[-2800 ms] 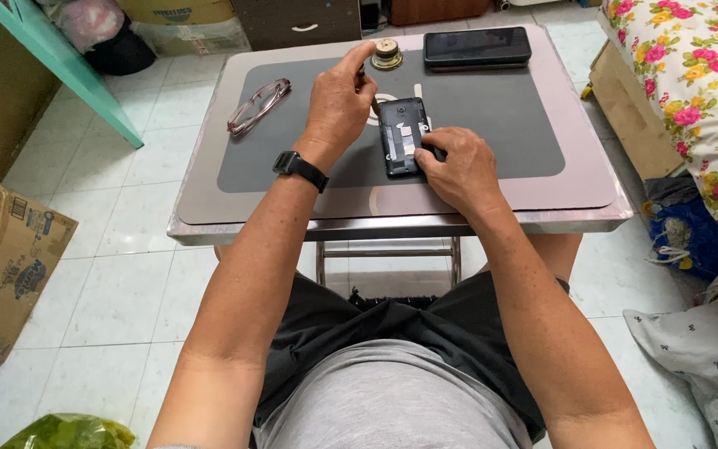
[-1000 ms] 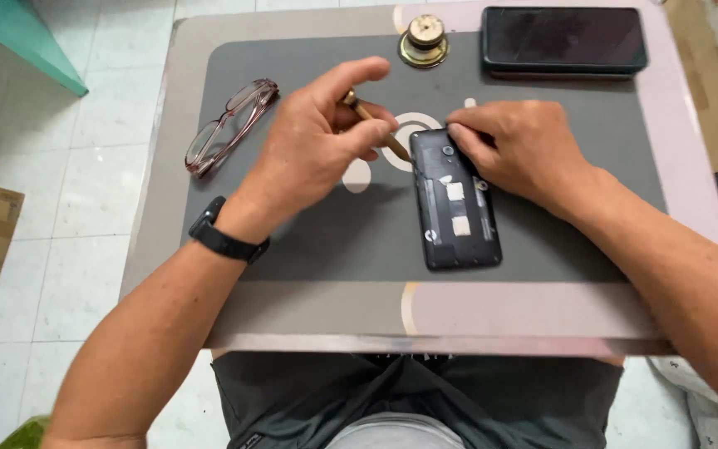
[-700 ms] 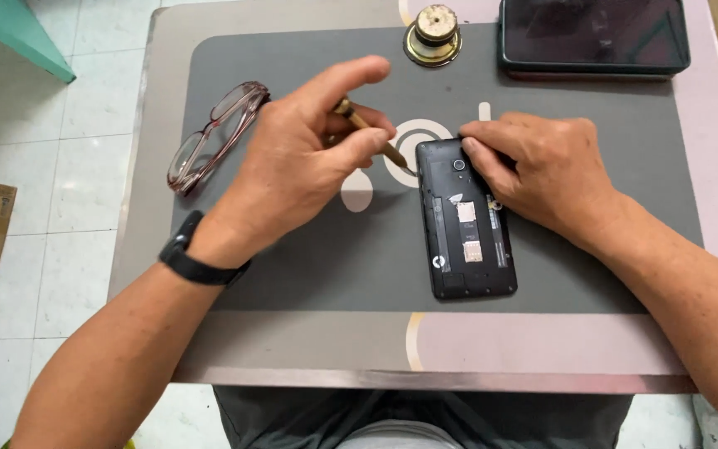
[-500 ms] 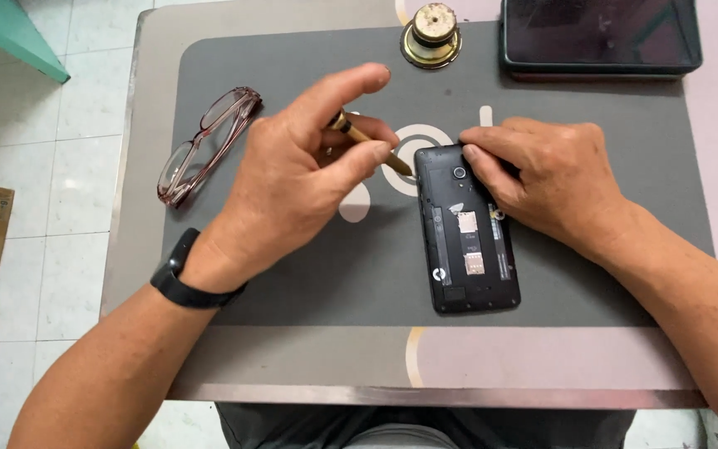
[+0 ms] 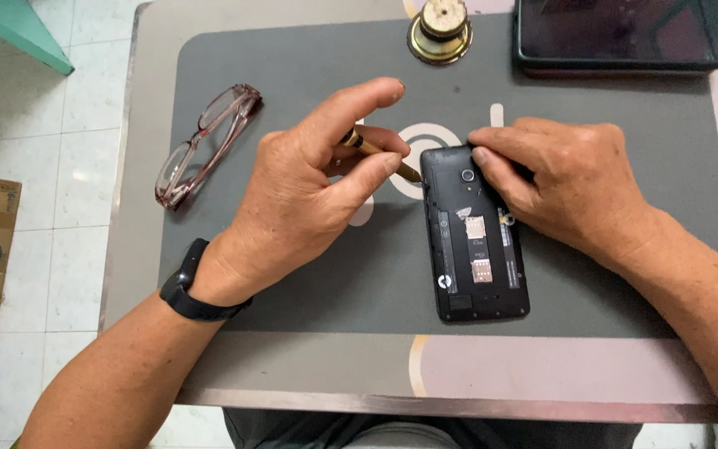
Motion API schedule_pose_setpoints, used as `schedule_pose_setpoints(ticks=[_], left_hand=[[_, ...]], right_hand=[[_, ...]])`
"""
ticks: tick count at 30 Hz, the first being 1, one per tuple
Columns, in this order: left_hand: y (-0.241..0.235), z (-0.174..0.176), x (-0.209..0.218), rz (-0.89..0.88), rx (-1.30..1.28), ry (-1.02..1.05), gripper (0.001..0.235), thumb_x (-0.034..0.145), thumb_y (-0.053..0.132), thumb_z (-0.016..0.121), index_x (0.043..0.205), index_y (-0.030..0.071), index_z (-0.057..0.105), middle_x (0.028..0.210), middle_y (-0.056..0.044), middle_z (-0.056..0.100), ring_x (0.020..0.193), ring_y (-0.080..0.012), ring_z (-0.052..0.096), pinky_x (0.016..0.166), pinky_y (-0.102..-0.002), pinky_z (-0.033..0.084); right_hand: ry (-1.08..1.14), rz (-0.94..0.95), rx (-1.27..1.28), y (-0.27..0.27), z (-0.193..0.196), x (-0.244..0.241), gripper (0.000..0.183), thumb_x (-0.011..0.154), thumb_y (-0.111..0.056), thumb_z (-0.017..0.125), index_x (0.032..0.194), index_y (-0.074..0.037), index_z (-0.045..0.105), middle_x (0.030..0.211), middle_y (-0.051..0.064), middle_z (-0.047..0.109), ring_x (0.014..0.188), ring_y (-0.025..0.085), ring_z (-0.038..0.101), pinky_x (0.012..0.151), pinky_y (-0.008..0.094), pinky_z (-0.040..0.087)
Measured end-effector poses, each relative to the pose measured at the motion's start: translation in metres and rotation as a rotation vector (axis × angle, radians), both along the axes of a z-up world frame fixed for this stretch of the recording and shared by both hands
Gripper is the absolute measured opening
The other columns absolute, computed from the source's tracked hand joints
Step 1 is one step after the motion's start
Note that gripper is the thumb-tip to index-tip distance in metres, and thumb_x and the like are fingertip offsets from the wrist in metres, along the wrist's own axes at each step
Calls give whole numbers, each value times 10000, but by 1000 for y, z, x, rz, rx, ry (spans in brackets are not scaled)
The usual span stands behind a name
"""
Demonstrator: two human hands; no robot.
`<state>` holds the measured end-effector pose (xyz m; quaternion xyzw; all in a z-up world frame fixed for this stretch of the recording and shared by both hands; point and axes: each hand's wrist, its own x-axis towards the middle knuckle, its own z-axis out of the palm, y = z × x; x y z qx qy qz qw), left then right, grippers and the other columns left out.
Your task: The person uses a small tool to work on the back of a black electronic device placed on a table. They manipulate the device and the tool with both hands, focusing on the internal components visible after the back cover is removed.
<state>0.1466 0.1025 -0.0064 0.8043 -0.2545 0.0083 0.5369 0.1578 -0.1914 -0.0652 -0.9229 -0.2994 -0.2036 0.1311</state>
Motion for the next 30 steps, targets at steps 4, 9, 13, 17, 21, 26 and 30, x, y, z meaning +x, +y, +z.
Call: schedule_pose_setpoints(ticks=[4,9,13,17,21,26,30], left_hand=[[1,8,-13,-1,34,33,442,1082,33,688,1490,129,548,1094,-61,831,818,-95,764,674,-209,639],[2,7,-23,-66,41,-32,436,1083,-12,675,1486,85,540,1186,-98,762,1129,-174,847,1011,-264,723],[2,9,-25,-75,45,-18,449,1078,-7,696,1488,100,547,1206,-72,762,1145,-159,838,1020,-254,721],[1,5,-24,-81,54,-44,443,1079,-22,683,1482,107,551,1237,-57,751,1131,-156,840,1013,-264,733],[2,4,-24,-86,66,-64,458,1076,-14,696,1486,122,546,1183,-59,798,1139,-152,836,1016,-260,723],[2,2,-25,-103,74,-101,478,1085,-28,708,1501,120,525,1194,-73,796,1142,-162,841,1006,-265,732],[2,2,-28,-133,233,-212,537,1103,16,741,1549,169,485,1204,26,821,1067,-115,854,970,-250,615]], right_hand=[[-43,13,30,-2,-4,-2,141,1128,-121,760,1216,-164,861,968,-2,791,816,204,720,598,356,446],[-35,28,34,-3,-4,-2,161,1123,-126,755,1244,-143,861,1012,22,812,843,222,743,595,365,459],[-23,24,19,-3,-4,-2,183,1117,-148,746,1261,-137,859,1054,47,828,886,251,768,634,391,496],[-51,12,19,-3,-6,-2,162,1121,-118,755,1231,-158,866,981,7,797,829,212,735,583,361,441],[-32,-1,-1,-3,-5,-2,176,1117,-139,743,1246,-176,857,983,7,790,839,219,739,605,370,457],[-34,4,10,-3,-5,-2,171,1119,-133,745,1243,-173,855,976,4,787,831,217,731,588,371,437],[-63,5,31,-1,-5,-2,173,1119,-94,745,1209,-182,864,905,-13,749,755,201,677,554,357,406]])
